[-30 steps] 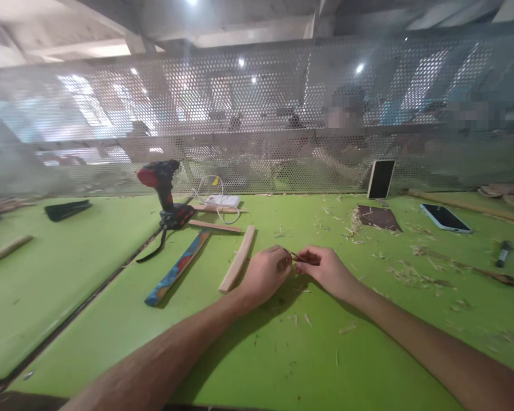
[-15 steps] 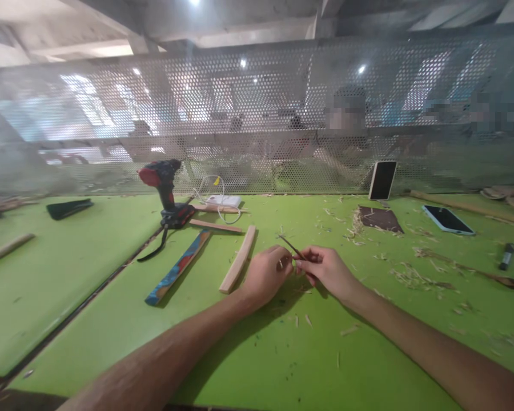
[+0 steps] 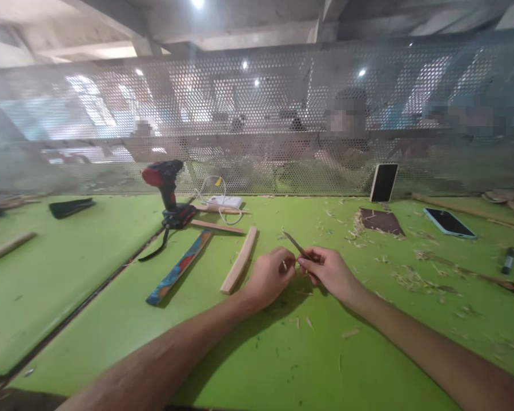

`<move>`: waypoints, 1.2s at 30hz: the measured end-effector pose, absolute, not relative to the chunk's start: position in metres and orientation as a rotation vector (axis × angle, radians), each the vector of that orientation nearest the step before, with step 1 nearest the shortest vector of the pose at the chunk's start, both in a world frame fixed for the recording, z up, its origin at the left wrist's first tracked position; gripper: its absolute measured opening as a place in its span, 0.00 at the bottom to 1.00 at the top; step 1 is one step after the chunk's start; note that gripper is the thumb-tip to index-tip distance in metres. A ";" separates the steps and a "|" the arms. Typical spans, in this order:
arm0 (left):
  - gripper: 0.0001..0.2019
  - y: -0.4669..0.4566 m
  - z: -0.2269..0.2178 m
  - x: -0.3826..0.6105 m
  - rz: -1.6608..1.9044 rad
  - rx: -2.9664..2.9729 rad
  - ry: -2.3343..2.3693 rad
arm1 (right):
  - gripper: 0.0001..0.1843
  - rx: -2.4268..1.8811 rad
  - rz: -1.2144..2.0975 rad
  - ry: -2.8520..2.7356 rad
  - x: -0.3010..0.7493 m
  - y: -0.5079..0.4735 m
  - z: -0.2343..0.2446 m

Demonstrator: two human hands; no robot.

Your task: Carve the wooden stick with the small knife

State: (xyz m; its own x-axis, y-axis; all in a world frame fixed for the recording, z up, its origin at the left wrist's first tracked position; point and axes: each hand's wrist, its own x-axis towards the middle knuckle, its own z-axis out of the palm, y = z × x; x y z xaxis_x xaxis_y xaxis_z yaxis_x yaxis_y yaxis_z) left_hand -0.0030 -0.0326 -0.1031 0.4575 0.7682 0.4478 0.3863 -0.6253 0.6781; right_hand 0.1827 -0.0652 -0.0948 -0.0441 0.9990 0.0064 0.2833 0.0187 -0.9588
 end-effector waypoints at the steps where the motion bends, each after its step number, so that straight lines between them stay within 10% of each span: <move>1: 0.06 -0.033 -0.103 -0.003 1.040 2.224 0.966 | 0.29 -1.388 1.077 -1.457 0.182 -0.065 -0.095; 36: 0.06 -0.033 -0.099 -0.003 0.969 2.209 0.984 | 0.28 -1.402 1.067 -1.469 0.181 -0.066 -0.098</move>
State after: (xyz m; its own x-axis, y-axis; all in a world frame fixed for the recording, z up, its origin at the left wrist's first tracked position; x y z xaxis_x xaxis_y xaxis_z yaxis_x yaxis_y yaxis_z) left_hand -0.0028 -0.0330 -0.0991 0.4776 0.7853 0.3940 0.4052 -0.5947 0.6943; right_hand 0.1813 -0.0657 -0.0979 -0.0412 0.9991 0.0078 0.3019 0.0198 -0.9531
